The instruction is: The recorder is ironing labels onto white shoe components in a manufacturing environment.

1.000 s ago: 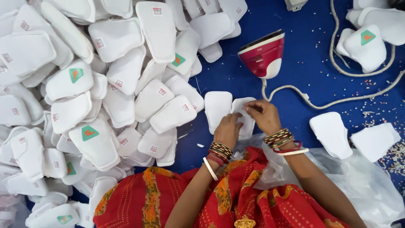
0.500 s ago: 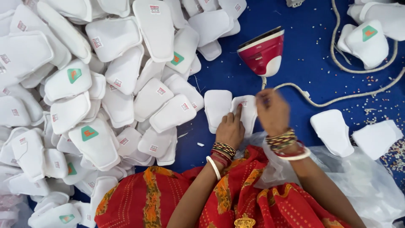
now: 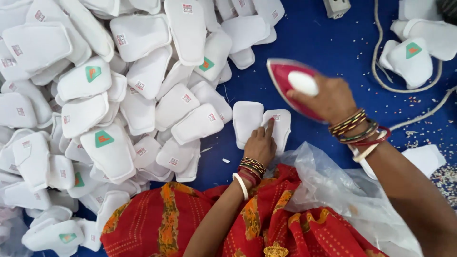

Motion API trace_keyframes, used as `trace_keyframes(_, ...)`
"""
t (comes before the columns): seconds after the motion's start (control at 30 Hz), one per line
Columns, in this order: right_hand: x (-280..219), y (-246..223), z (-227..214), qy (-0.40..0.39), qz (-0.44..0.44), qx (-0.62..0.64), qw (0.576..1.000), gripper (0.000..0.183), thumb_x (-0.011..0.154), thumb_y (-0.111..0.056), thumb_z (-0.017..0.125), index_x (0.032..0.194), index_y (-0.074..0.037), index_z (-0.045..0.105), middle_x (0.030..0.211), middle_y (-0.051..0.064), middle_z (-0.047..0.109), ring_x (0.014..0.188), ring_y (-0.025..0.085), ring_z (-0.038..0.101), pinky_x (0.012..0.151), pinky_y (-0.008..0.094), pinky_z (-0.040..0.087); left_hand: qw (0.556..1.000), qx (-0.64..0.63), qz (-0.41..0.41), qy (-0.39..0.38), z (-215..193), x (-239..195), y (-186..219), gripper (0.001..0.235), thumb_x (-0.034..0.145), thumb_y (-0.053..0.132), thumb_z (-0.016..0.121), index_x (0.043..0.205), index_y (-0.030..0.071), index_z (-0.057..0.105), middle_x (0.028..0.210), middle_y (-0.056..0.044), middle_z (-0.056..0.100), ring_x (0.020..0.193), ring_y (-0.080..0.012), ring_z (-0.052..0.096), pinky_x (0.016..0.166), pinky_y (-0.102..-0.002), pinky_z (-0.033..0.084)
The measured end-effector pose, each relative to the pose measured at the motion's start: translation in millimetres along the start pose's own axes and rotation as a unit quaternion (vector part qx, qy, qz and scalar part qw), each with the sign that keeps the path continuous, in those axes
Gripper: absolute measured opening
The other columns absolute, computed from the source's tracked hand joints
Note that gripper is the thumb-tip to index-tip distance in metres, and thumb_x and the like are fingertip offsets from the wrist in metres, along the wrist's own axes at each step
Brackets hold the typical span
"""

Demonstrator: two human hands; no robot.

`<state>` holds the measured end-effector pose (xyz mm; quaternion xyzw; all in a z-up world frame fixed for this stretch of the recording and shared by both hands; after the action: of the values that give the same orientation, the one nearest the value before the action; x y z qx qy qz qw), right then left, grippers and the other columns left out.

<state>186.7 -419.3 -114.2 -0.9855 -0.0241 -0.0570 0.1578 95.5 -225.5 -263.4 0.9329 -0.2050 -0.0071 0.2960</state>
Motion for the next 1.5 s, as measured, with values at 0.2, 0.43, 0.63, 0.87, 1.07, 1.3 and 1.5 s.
trace_keyframes(0.2, -19, -18, 41, -0.175, -0.022, -0.081, 0.981, 0.067, 0.084, -0.068, 0.066, 0.090, -0.002, 0.077, 0.079, 0.024, 0.073, 0.075, 0.040, 0.072, 0.070, 0.050, 0.058, 1.000, -0.017, -0.017, -0.019, -10, 2, 0, 0.071, 0.090, 0.017, 0.062, 0.157, 0.009, 0.040, 0.106, -0.018, 0.063, 0.095, -0.0329, 0.062, 0.083, -0.045, 0.057)
trace_keyframes(0.43, 0, -23, 58, -0.196, -0.004, -0.099, 0.976, 0.069, 0.085, -0.067, 0.068, 0.090, 0.002, 0.076, 0.083, 0.023, 0.074, 0.076, 0.038, 0.073, 0.071, 0.048, 0.060, 0.996, 0.059, -0.067, 0.018, -24, -1, -12, 0.081, 0.089, 0.050, 0.071, 0.153, 0.008, 0.046, 0.096, -0.013, 0.060, 0.087, -0.0298, 0.059, 0.073, -0.042, 0.053)
trace_keyframes(0.63, 4, -25, 14, -0.135, 0.008, -0.014, 0.991, 0.066, 0.088, -0.063, 0.067, 0.108, -0.001, 0.075, 0.089, 0.026, 0.073, 0.078, 0.043, 0.073, 0.074, 0.051, 0.059, 0.990, 0.106, -0.063, 0.069, -13, 20, -17, 0.092, 0.081, 0.060, 0.074, 0.152, 0.007, 0.048, 0.095, -0.011, 0.059, 0.085, -0.0279, 0.057, 0.071, -0.041, 0.051)
trace_keyframes(0.87, -17, -26, 64, -0.224, -0.027, -0.085, 0.971, 0.062, 0.086, -0.065, 0.065, 0.103, -0.006, 0.076, 0.086, 0.020, 0.075, 0.079, 0.038, 0.074, 0.071, 0.051, 0.059, 0.986, 0.079, -0.131, 0.059, -20, 27, -27, 0.116, 0.072, 0.071, 0.077, 0.150, -0.008, 0.042, 0.095, -0.014, 0.058, 0.083, -0.0295, 0.056, 0.077, -0.040, 0.052)
trace_keyframes(1.07, 7, -40, 64, -0.215, -0.004, -0.120, 0.969, 0.065, 0.083, -0.067, 0.067, 0.095, -0.004, 0.077, 0.084, 0.020, 0.075, 0.080, 0.036, 0.074, 0.073, 0.047, 0.060, 0.989, 0.047, -0.134, 0.040, -23, 23, -35, 0.113, 0.072, 0.070, 0.078, 0.151, -0.003, 0.043, 0.098, -0.015, 0.060, 0.086, -0.0302, 0.057, 0.078, -0.040, 0.053)
trace_keyframes(1.3, -14, -32, 54, -0.230, -0.031, -0.120, 0.965, 0.065, 0.086, -0.067, 0.064, 0.094, -0.004, 0.078, 0.090, 0.021, 0.075, 0.088, 0.039, 0.073, 0.081, 0.051, 0.058, 0.982, 0.036, -0.184, 0.019, -35, 20, -35, 0.114, 0.067, 0.069, 0.080, 0.153, 0.004, 0.043, 0.103, -0.015, 0.060, 0.085, -0.0308, 0.057, 0.066, -0.042, 0.056)
trace_keyframes(1.5, -21, -28, 53, -0.255, -0.008, -0.120, 0.959, 0.065, 0.083, -0.066, 0.066, 0.104, -0.005, 0.076, 0.094, 0.024, 0.075, 0.090, 0.040, 0.073, 0.083, 0.051, 0.058, 0.983, 0.060, -0.173, 0.009, -20, 19, -40, 0.118, 0.067, 0.073, 0.079, 0.155, 0.004, 0.041, 0.101, -0.013, 0.059, 0.085, -0.0284, 0.057, 0.069, -0.039, 0.056)
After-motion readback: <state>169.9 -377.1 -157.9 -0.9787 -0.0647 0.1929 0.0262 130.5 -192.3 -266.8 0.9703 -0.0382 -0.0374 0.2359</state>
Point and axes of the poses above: each hand's wrist, its own x-axis towards the middle knuckle, its own z-axis out of the palm, y = z × x, the point moved 5 cm from there along x, towards the middle knuckle
